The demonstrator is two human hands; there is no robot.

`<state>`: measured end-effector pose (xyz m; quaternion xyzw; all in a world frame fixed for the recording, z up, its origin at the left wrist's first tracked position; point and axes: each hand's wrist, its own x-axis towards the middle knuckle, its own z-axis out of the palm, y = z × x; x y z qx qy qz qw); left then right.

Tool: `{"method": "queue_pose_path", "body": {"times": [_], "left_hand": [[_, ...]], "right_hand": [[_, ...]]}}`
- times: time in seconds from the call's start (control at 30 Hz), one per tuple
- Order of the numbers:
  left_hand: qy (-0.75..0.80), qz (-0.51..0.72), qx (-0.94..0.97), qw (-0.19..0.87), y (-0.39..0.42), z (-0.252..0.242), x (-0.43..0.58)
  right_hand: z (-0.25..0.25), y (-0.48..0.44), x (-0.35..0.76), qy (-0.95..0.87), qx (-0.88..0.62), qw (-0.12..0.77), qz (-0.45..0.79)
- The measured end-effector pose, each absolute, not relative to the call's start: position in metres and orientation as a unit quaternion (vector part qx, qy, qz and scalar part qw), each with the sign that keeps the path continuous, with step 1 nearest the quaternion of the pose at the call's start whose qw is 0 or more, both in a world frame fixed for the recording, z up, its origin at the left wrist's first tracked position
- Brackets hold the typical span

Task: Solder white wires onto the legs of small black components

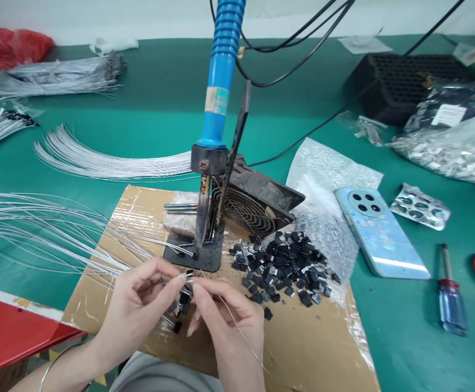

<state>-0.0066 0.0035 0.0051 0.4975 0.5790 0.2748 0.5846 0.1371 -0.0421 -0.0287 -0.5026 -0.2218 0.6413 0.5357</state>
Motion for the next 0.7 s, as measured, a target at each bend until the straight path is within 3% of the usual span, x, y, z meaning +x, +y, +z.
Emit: {"method": "queue_pose_path", "body": {"times": [0.7], "left_hand": [[0.57, 0.275, 0.591, 0.5, 0.0016, 0.0091, -0.0063]], "right_hand": [[-0.0243, -0.043, 0.141, -0.223, -0.511, 0.518, 0.649]]}}
